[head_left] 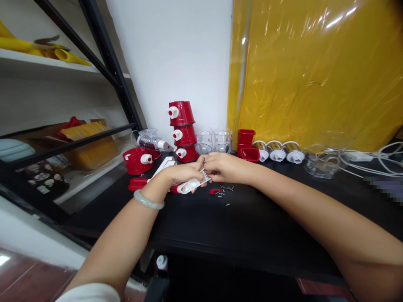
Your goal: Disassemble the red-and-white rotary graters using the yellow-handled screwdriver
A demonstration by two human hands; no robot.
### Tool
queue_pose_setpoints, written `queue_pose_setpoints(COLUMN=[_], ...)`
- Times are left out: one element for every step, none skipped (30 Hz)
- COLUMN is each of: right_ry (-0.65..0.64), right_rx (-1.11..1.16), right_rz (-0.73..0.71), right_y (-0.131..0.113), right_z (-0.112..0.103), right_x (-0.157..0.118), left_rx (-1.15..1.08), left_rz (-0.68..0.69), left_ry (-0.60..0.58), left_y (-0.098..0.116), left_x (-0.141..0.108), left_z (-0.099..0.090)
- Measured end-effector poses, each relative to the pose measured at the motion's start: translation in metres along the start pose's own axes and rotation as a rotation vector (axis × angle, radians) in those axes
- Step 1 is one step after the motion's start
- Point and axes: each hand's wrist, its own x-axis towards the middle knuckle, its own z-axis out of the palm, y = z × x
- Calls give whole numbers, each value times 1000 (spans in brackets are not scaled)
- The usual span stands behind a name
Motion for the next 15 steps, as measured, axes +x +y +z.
queue_pose_setpoints(right_ry=[-7, -16, -25, -34, -43, -50, -57, -61, -65, -69, -73, -79, -87, -94, -100], right_rx=[-11, -35, -78, -143, -233, -334, -428, -500, -549, -576, -588, -592, -598, -603, -604], right_rz=[-6, -14, -23, -27, -20, -3, 20, 42, 60, 69, 69, 63, 56, 49, 44], right_y=[0, -1, -2, -4, -6, -8, -10, -12, -13, -14, -14, -14, -13, -13, -12], right_z=[0, 1, 1, 2, 2, 3, 4, 5, 6, 6, 7, 7, 7, 7, 6], right_x=[0, 1, 2, 2, 3, 4, 5, 5, 5, 5, 5, 5, 5, 4, 4], left_rx=[0, -6, -19, -39, -64, -92, -119, -139, -150, -152, -148, -138, -126, -116, -110], left_rz=[-1, 3, 12, 27, 47, 71, 95, 115, 129, 139, 143, 143, 142, 140, 137], left_ry=[-5, -7, -6, -1, 7, 17, 26, 31, 36, 39, 41, 41, 38, 33, 22], left_y=[1, 1, 2, 1, 0, -1, -2, -4, -5, -7, -8, -8, -8, -9, -9], left_x=[0, 0, 0, 1, 2, 4, 6, 7, 9, 10, 11, 11, 11, 11, 11], left_z=[1, 1, 2, 2, 2, 2, 2, 1, 0, 0, -1, -1, -2, -2, -2])
